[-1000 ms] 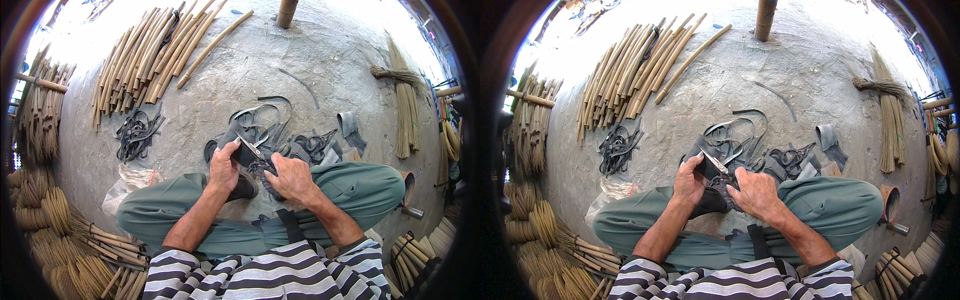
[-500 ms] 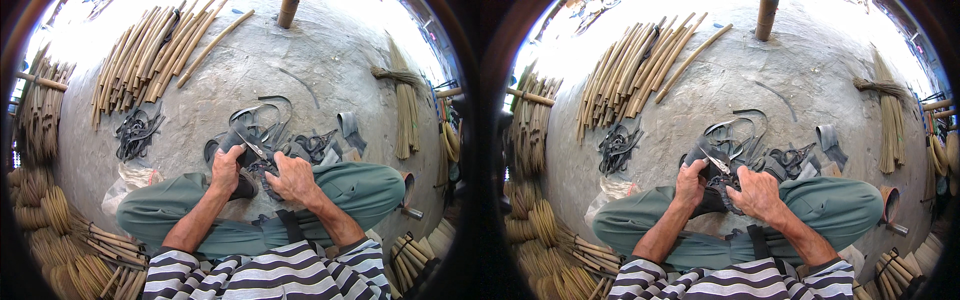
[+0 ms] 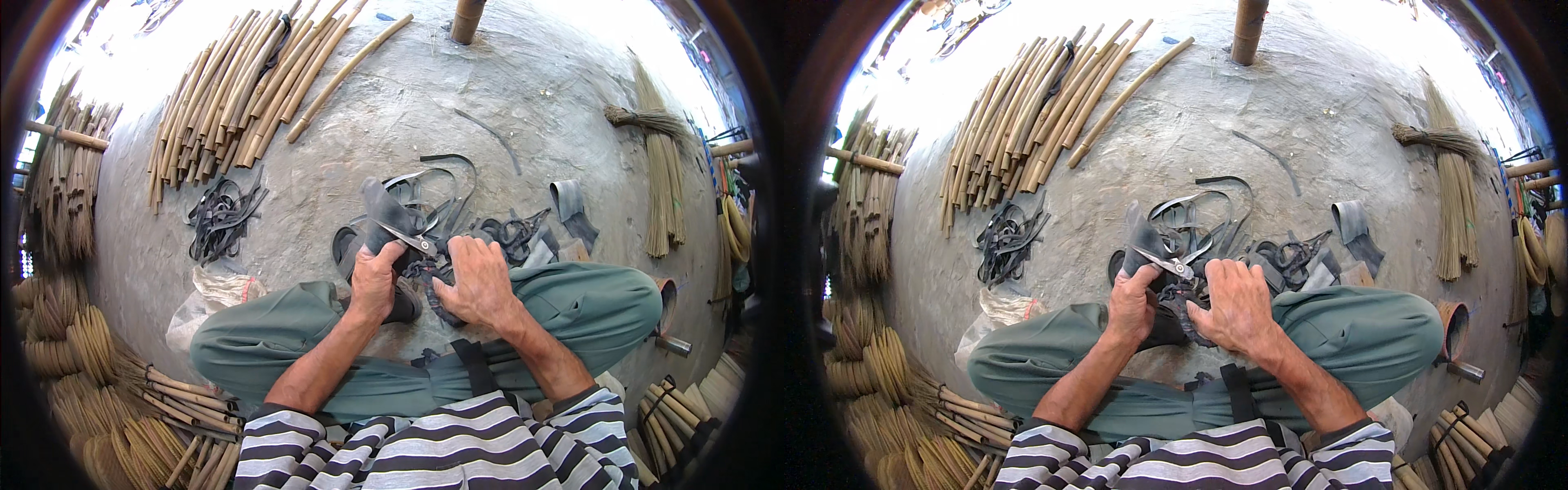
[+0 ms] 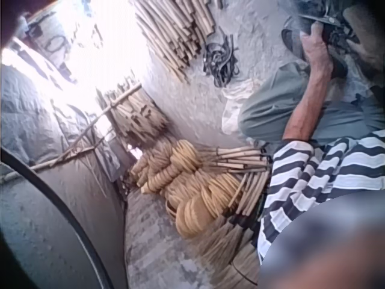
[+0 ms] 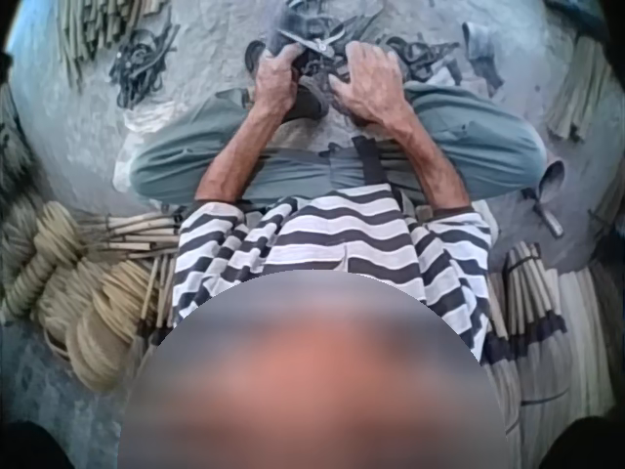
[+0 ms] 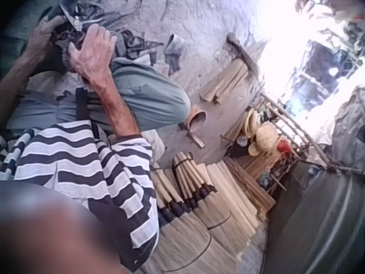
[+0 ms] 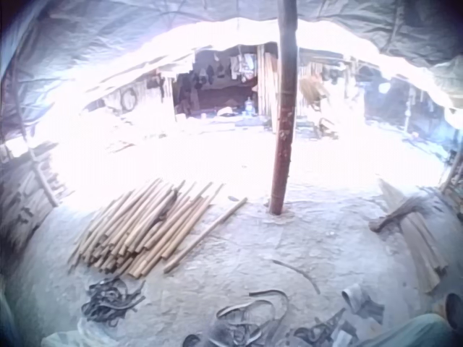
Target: The person sits cross-legged on the floor and uses shears to cut a black rubber strip into smaller pieces. The person repeatedly repositions the strip and cuts it into short segments, accumulating cut pieces on the floor.
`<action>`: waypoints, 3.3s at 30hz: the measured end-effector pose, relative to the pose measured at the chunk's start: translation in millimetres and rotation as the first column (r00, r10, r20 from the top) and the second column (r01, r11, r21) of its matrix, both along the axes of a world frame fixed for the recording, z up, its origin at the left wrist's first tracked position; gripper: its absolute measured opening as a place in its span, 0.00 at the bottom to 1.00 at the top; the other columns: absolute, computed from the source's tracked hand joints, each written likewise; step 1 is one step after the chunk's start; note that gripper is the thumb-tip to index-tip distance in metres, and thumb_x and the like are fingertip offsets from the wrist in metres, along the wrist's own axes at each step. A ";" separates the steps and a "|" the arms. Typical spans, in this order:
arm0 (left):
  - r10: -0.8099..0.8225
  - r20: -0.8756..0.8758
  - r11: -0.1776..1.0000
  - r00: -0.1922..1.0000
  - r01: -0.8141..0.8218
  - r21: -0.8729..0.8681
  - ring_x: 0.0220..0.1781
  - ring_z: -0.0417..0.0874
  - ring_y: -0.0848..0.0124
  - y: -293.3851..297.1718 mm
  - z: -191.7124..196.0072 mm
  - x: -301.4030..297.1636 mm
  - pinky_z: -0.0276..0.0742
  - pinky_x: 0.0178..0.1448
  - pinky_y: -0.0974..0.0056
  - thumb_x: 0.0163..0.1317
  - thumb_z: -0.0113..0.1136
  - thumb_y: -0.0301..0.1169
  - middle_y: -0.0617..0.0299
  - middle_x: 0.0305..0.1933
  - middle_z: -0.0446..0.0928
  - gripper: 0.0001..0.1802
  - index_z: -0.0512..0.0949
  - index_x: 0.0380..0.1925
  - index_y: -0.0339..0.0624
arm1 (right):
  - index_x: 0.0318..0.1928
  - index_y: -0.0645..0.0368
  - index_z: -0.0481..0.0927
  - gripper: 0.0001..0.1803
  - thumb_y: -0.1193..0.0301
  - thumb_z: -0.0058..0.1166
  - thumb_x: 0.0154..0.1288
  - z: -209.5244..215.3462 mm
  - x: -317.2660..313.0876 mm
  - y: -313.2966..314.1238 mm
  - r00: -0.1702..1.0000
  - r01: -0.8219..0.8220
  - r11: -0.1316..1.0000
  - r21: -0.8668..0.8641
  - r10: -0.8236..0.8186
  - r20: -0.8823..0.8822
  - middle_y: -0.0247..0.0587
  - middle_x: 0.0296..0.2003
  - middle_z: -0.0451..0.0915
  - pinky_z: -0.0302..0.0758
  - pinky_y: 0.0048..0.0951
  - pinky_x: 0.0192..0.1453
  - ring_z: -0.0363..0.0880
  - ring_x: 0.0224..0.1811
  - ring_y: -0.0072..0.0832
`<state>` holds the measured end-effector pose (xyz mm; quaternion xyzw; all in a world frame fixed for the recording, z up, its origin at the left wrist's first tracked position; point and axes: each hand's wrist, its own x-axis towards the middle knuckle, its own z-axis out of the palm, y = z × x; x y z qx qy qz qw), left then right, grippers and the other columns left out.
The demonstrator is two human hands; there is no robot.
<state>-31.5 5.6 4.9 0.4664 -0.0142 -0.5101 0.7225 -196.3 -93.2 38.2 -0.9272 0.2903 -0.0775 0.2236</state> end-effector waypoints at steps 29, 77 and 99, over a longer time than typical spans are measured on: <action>0.059 -0.044 0.998 0.997 -0.060 -0.018 0.49 0.89 0.70 -0.5 -4.1 -3.7 0.87 0.55 0.64 0.69 0.60 0.21 0.60 0.50 0.86 0.15 0.81 0.54 0.36 | 0.45 0.61 0.75 0.26 0.56 0.71 0.59 2.8 -0.1 -0.4 0.997 0.006 0.999 0.052 -0.002 -0.077 0.49 0.39 0.80 0.69 0.47 0.50 0.80 0.45 0.47; 0.094 -0.147 0.995 0.985 -0.088 0.048 0.45 0.89 0.70 0.8 -12.2 3.4 0.85 0.53 0.63 0.67 0.64 0.23 0.62 0.45 0.87 0.10 0.82 0.48 0.38 | 0.39 0.62 0.75 0.22 0.56 0.67 0.65 10.2 -1.5 0.6 0.989 0.023 0.978 0.207 0.008 -0.147 0.56 0.25 0.83 0.80 0.56 0.40 0.86 0.33 0.57; 0.146 -0.162 0.988 0.976 -0.151 -0.018 0.47 0.90 0.70 1.4 -7.3 7.8 0.87 0.56 0.64 0.66 0.63 0.20 0.62 0.47 0.87 0.11 0.82 0.48 0.38 | 0.42 0.62 0.74 0.24 0.56 0.69 0.61 8.2 2.3 3.0 0.991 0.005 0.984 0.175 0.018 -0.130 0.54 0.32 0.83 0.71 0.49 0.46 0.83 0.38 0.55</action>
